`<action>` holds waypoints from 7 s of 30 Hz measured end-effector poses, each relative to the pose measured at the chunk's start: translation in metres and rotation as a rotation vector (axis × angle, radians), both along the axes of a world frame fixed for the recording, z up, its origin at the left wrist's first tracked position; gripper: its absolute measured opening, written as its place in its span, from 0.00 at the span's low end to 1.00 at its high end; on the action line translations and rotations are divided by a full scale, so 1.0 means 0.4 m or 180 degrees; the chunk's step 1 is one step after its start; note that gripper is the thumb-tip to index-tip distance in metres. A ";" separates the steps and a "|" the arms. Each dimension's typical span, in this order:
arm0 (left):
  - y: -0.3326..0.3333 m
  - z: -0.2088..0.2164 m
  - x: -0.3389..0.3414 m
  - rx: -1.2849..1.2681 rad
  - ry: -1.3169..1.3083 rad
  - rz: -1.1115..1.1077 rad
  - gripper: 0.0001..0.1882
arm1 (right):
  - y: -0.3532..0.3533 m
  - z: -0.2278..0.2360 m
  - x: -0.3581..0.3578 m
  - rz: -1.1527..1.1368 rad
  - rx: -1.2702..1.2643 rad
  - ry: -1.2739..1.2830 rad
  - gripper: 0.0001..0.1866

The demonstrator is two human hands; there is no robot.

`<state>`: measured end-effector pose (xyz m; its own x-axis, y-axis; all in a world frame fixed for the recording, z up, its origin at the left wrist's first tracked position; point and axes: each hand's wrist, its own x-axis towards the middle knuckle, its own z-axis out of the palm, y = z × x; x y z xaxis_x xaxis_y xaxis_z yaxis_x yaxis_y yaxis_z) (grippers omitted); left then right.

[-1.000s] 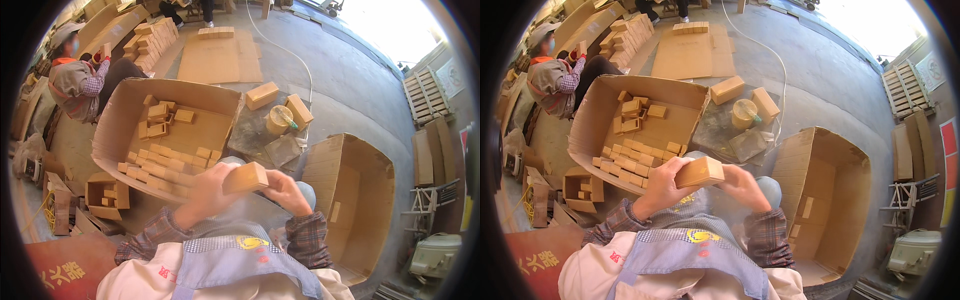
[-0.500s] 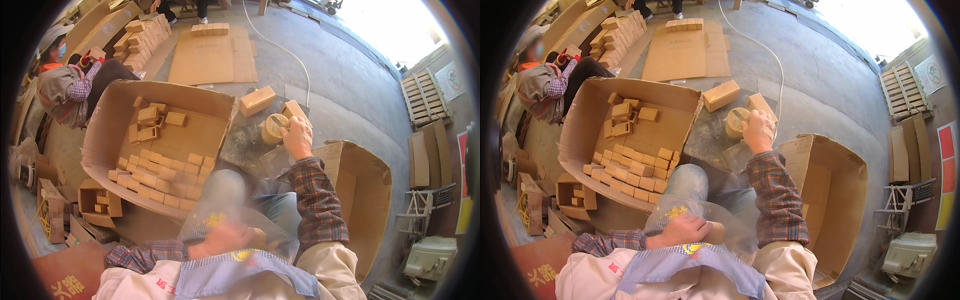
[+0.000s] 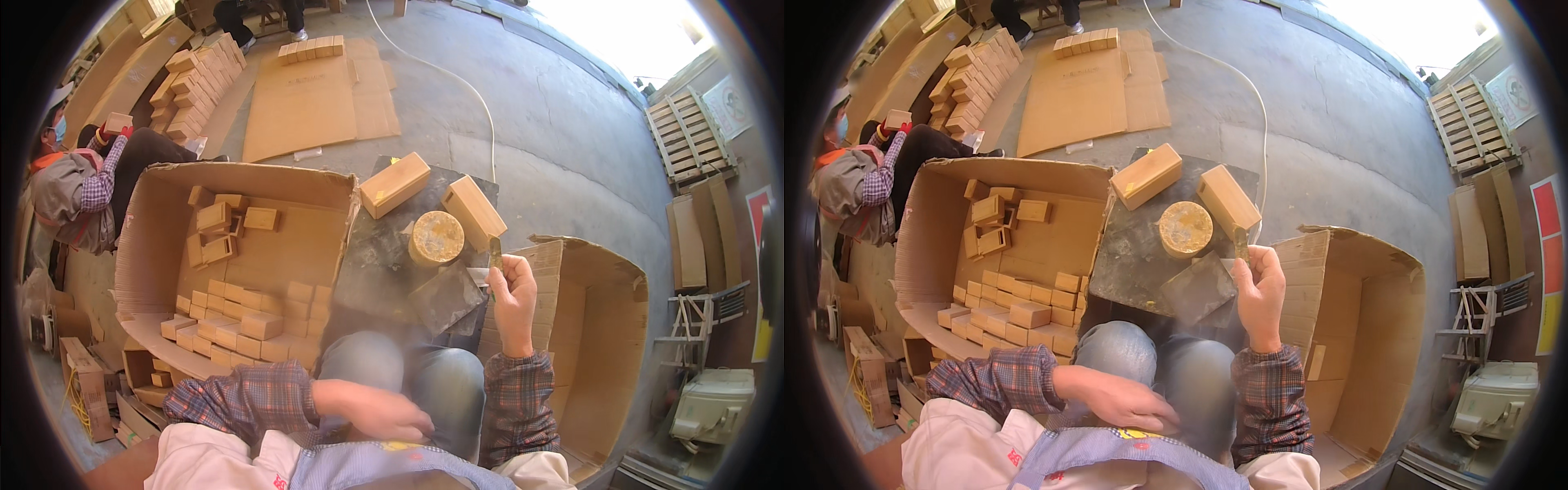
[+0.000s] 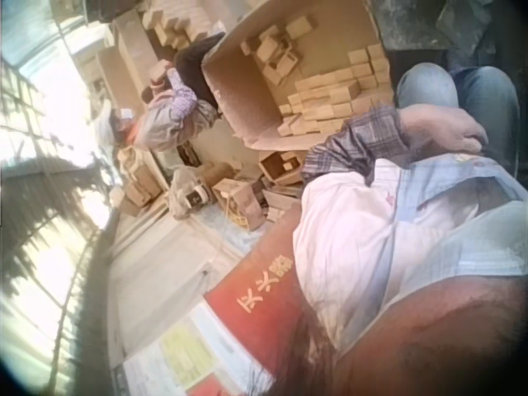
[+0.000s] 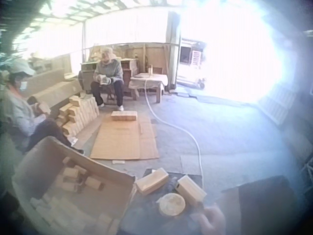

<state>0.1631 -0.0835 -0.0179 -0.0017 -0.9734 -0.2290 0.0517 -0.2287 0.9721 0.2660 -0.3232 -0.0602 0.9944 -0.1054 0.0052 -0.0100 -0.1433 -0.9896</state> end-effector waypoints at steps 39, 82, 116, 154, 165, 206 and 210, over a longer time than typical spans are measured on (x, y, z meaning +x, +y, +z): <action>0.007 -0.178 0.377 0.0219 -0.3528 0.4079 0.40 | 0.150 -0.170 0.117 0.0829 -0.2135 -0.1016 0.33; 0.064 -0.161 0.281 -0.1057 0.0552 0.5264 0.34 | 0.202 0.048 0.196 0.1529 -0.3467 -0.0808 0.08; 0.061 -0.165 0.283 -0.1034 0.0675 0.5324 0.35 | 0.204 0.041 0.188 0.1486 -0.3520 -0.0917 0.06; -0.064 -0.018 0.029 0.0491 -0.2452 0.2659 0.47 | -0.122 0.113 -0.174 -0.0532 0.0442 0.0117 0.05; -0.032 0.058 -0.261 0.1341 -0.2552 0.1040 0.48 | -0.132 0.110 -0.377 -0.0515 0.0633 0.0431 0.08; 0.218 0.111 -0.497 0.0368 -0.0988 0.3200 0.28 | 0.150 0.224 -0.688 0.1788 -0.0953 -0.0475 0.08; 0.220 0.099 -0.497 0.0305 -0.1006 0.3171 0.28 | 0.152 0.213 -0.692 0.1680 -0.0854 -0.0494 0.08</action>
